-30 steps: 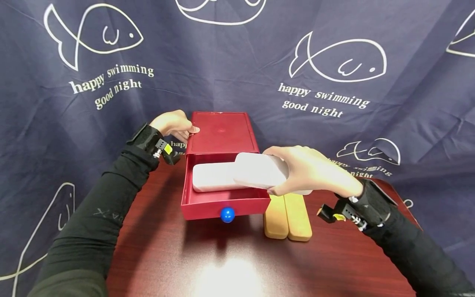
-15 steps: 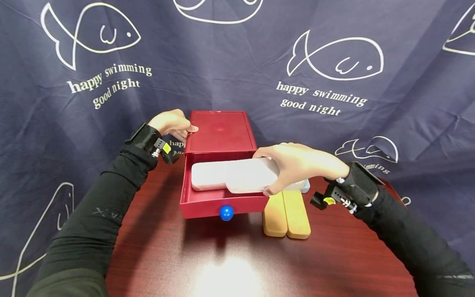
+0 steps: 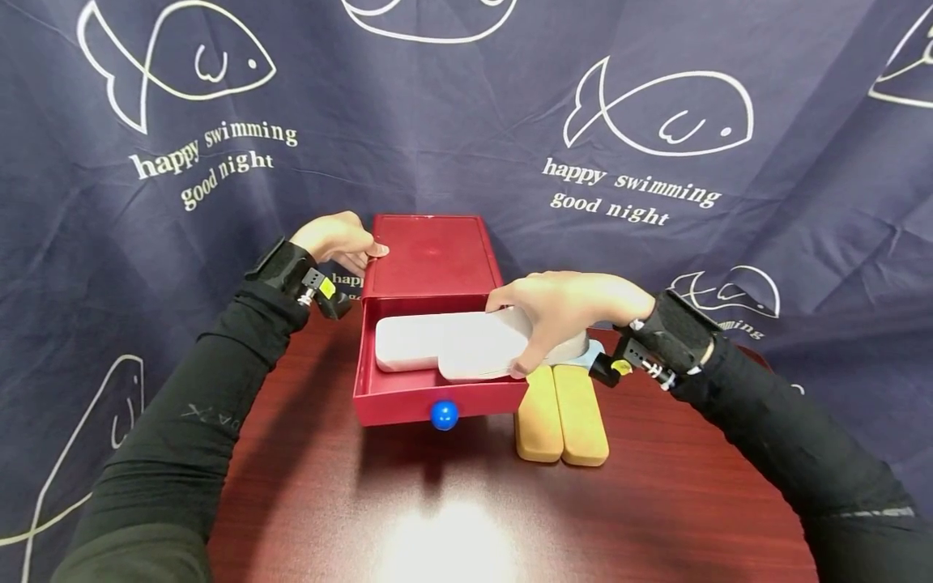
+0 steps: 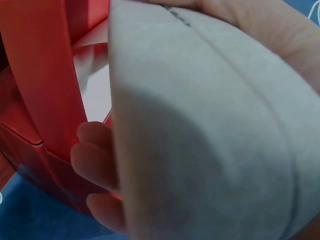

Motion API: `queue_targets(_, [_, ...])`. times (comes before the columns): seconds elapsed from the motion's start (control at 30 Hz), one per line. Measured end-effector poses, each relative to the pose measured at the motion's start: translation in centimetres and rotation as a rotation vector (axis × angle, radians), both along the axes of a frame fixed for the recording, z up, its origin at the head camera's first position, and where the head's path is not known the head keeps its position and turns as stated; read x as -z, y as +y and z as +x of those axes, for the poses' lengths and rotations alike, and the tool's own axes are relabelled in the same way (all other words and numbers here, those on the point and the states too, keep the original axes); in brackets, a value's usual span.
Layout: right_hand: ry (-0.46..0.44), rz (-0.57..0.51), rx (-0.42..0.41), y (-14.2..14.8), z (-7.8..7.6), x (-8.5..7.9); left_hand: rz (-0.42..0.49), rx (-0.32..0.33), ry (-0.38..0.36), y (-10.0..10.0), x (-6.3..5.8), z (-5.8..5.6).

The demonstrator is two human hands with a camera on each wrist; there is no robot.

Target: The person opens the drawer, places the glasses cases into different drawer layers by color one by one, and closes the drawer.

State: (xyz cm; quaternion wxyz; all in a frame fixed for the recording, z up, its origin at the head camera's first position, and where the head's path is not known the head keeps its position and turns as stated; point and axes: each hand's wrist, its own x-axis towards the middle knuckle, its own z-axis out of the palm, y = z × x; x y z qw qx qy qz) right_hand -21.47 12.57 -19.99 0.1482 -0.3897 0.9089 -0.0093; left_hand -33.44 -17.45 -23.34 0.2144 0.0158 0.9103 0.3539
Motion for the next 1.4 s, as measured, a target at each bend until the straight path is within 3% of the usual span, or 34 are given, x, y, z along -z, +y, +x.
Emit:
queue_targets(0.47, [-0.202, 0.051, -0.095, -0.6, -0.9, -1.0, -0.001, -0.011, 0.000, 0.0, 0.1, -0.2])
queue_targets(0.7, [-0.207, 0.072, -0.106, -1.0, -0.8, -1.2, -0.006, 0.002, -0.006, -0.1, 0.1, -0.3])
queue_targets(0.93, [-0.203, 0.137, -0.052, -1.5, -0.5, -1.7, 0.016, -0.007, -0.006, 0.0, 0.1, -0.2])
queue_targets(1.4, [-0.225, 0.166, -0.086, -1.8, -0.4, -2.2, 0.014, 0.008, -0.020, -0.1, 0.2, -0.3])
